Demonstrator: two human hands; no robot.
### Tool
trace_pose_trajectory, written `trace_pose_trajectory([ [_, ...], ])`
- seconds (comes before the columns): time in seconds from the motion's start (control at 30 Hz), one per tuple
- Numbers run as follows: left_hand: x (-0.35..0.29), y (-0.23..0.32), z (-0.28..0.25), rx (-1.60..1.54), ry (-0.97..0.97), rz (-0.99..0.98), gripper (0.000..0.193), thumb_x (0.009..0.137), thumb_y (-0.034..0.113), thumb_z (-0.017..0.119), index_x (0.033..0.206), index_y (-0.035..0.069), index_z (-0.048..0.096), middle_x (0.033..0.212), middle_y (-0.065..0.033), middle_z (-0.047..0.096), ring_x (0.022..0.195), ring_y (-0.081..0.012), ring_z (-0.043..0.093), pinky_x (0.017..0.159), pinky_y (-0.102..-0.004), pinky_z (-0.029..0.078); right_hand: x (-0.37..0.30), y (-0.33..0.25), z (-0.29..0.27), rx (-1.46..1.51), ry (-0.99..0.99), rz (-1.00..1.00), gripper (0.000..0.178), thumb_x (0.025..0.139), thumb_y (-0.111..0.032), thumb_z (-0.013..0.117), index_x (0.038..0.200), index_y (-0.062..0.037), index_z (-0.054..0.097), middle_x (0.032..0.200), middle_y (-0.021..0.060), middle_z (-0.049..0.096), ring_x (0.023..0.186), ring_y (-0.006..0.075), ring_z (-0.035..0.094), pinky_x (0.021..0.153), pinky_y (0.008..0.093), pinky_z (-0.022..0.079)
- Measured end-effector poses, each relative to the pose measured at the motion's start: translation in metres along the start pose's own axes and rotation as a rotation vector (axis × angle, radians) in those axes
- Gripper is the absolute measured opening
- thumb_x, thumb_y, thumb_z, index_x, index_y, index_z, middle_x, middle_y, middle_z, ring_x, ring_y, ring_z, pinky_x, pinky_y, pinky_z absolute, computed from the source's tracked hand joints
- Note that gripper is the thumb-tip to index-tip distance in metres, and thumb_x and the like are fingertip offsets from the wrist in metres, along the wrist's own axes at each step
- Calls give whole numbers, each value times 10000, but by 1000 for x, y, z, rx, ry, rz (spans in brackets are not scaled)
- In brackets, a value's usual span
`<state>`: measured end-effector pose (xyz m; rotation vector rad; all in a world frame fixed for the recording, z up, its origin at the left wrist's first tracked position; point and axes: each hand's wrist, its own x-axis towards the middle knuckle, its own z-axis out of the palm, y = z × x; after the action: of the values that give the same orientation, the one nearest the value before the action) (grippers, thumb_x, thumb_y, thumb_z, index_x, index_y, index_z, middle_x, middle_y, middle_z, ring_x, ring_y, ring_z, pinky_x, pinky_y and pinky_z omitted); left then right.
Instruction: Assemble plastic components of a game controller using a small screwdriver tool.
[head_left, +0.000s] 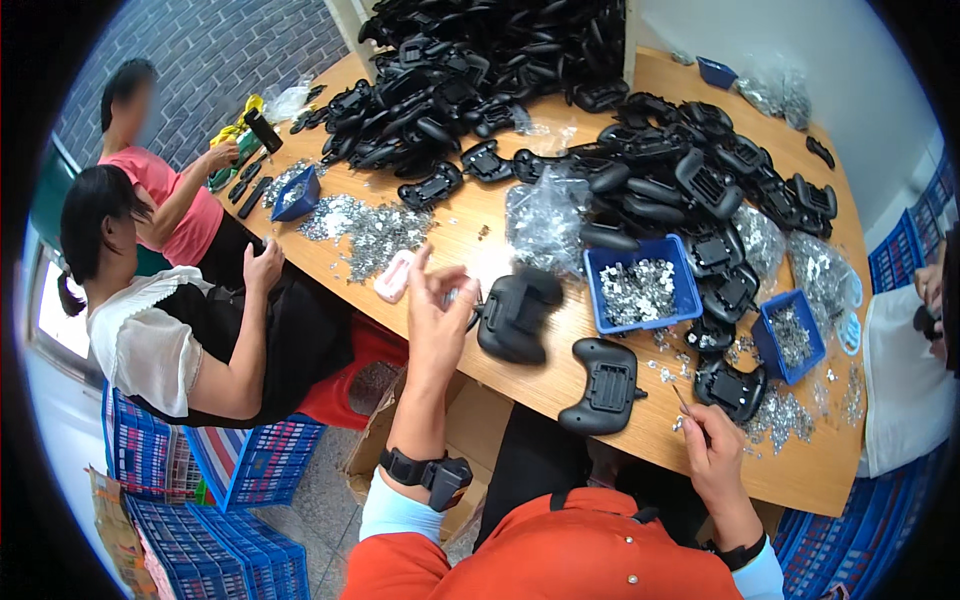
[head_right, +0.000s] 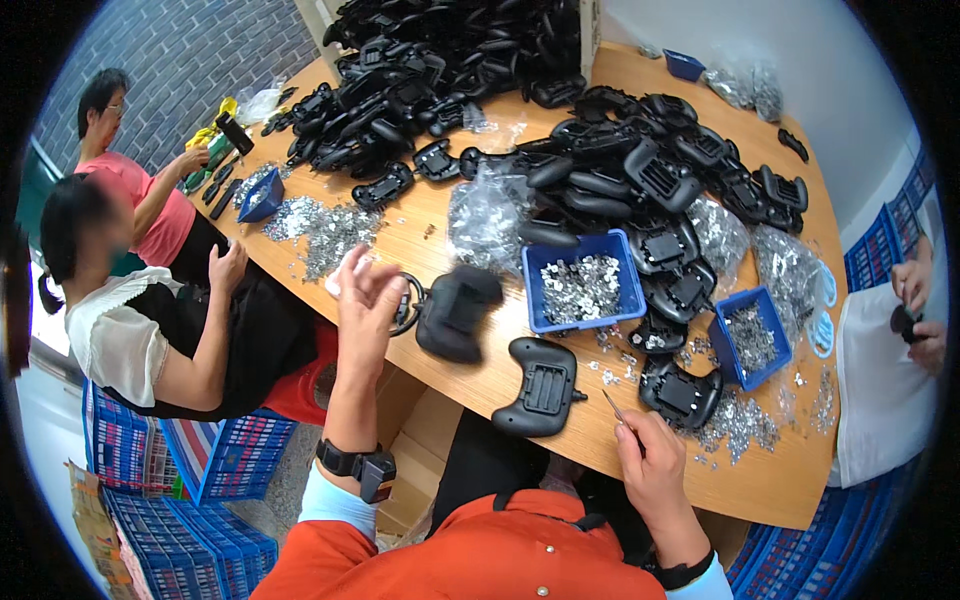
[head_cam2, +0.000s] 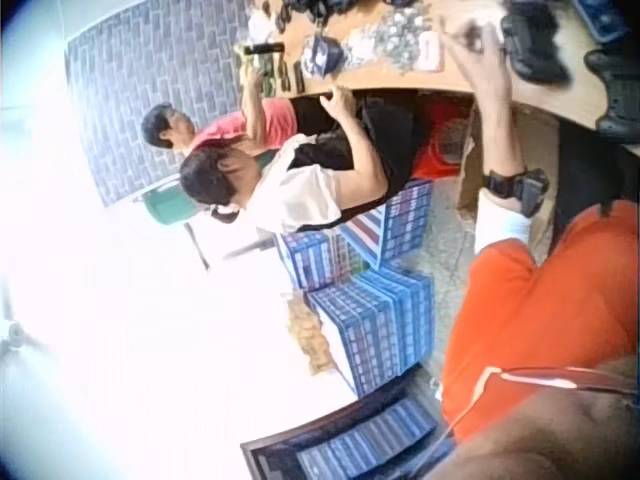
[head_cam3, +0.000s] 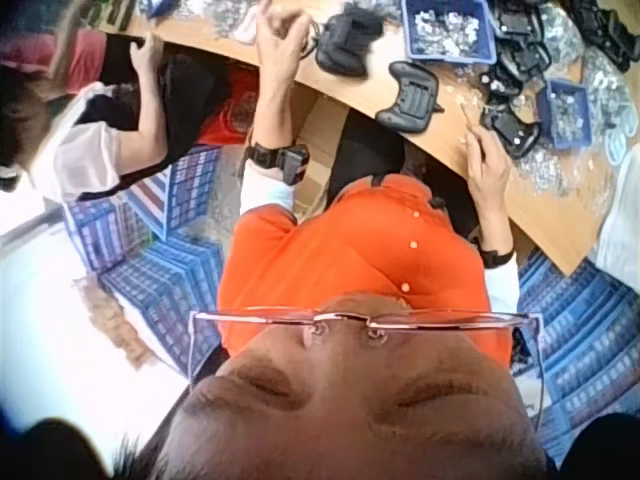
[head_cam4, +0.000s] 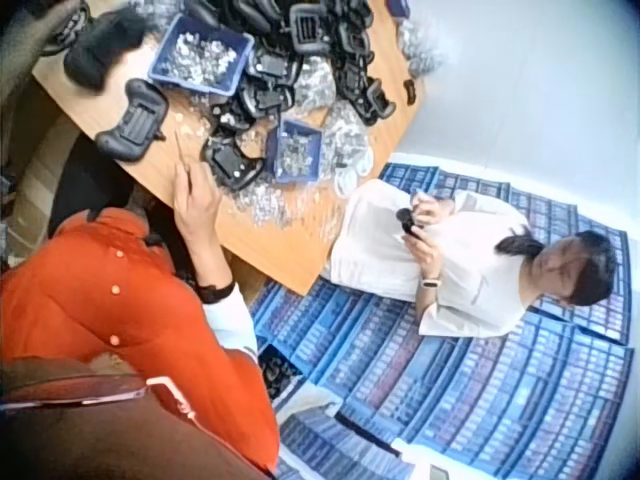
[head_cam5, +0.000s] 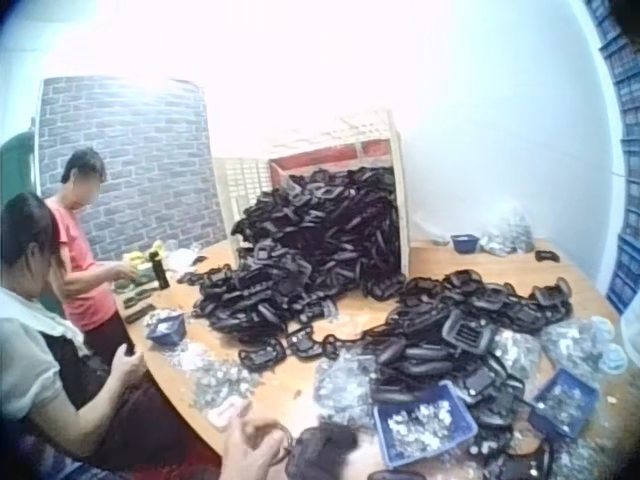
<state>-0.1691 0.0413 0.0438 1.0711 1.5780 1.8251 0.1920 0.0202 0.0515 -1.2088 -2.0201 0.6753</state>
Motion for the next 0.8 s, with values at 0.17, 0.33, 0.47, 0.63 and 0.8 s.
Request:
trace_pose_trajectory([
  [0.17, 8, -10, -51, 271, 270, 145, 424, 915, 52, 614, 1315, -2, 481, 1128, -116, 587, 1025, -179, 592, 822, -289, 494, -5, 8, 3, -6, 66, -4, 119, 889, -62, 598, 954, 26, 643, 708, 112, 547, 601, 218, 532, 566, 326, 399],
  [0.33, -30, -43, -69, 414, 350, 158, 295, 902, 46, 612, 1188, -13, 572, 1093, -109, 591, 908, -166, 586, 773, -291, 489, -7, 16, 14, -139, -9, -193, 136, 853, -26, 626, 985, 4, 641, 752, 152, 581, 647, 313, 585, 570, 386, 439],
  [0.47, -46, -48, -66, 745, 244, 271, 368, 824, 86, 695, 1164, 0, 586, 1098, -162, 562, 1031, -317, 544, 906, -398, 441, -1, 9, 25, -90, -69, -210, 132, 839, -30, 641, 969, -12, 650, 726, 130, 583, 593, 300, 583, 533, 390, 438],
  [0.63, -25, -32, -48, 910, 167, 243, 523, 764, 207, 783, 1203, 10, 577, 1119, -160, 544, 1097, -332, 502, 930, -437, 407, -3, 4, 22, -128, -92, -208, 128, 828, -28, 648, 956, -19, 652, 720, 129, 582, 590, 306, 582, 529, 393, 440],
  [0.8, -6, -38, -42, 1093, 13, 273, 568, 721, 188, 793, 1223, 28, 581, 1234, -159, 533, 1186, -337, 478, 959, -460, 390, -11, 8, 23, -130, -52, -219, 147, 815, -39, 669, 960, -26, 657, 730, 122, 596, 613, 307, 609, 554, 390, 483],
])
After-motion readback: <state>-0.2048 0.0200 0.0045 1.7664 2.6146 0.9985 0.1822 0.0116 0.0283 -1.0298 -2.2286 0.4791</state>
